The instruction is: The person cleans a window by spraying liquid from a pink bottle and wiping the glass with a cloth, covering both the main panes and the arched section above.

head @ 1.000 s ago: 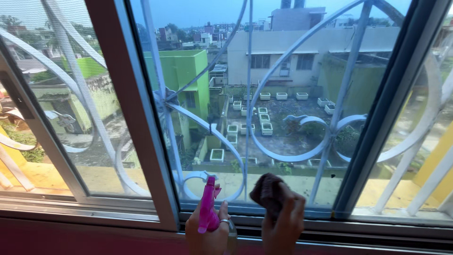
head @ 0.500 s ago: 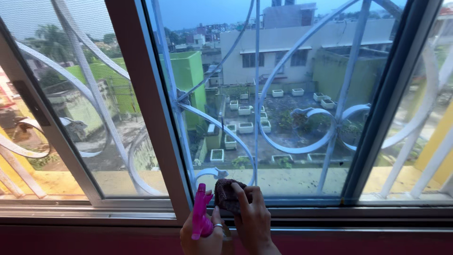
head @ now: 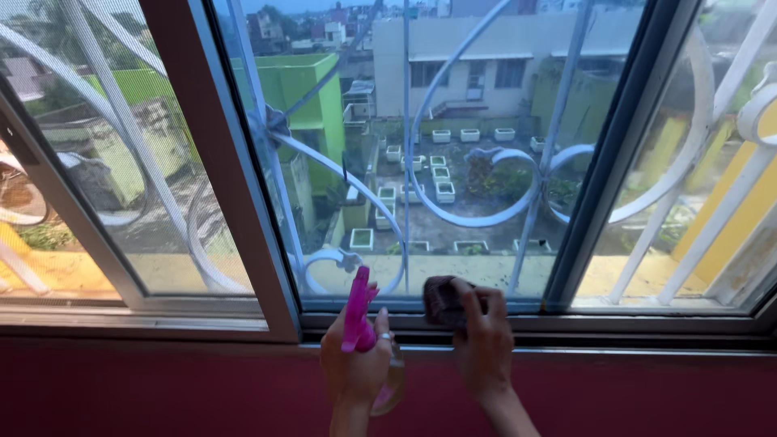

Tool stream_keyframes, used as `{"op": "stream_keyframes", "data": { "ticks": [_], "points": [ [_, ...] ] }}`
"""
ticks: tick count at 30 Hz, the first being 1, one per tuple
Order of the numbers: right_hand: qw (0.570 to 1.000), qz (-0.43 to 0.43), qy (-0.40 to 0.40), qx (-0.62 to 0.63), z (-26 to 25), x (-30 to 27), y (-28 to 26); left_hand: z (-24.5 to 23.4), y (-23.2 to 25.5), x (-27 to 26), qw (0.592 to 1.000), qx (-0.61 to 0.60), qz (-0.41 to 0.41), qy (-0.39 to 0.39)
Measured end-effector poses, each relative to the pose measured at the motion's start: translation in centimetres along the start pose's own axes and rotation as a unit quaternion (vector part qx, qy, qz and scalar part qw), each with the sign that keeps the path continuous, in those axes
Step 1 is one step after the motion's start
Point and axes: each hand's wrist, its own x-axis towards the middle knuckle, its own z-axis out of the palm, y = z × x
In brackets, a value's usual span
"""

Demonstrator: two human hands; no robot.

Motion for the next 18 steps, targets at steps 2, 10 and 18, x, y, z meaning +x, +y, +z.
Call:
{"op": "stream_keyframes", "data": {
  "ticks": [2, 10, 18],
  "points": [
    [1.000, 0.019, -0.010, -0.008, -1.4, -0.2, 2.1, 0.8, 0.7, -0.2, 0.992, -0.026, 0.118, 0.032],
    [0.998, 0.058, -0.002, -0.030, -5.5, 0.1, 10.5, 5.9, 5.7, -1.4, 0.990, 0.037, -0.130, -0.044],
    [0.999, 0.029, 0.032, 0.010, -8.4, 1.1, 16.0, 10.5, 8.5, -4.5, 0.994, 0.052, -0.095, -0.025]
  ]
}}
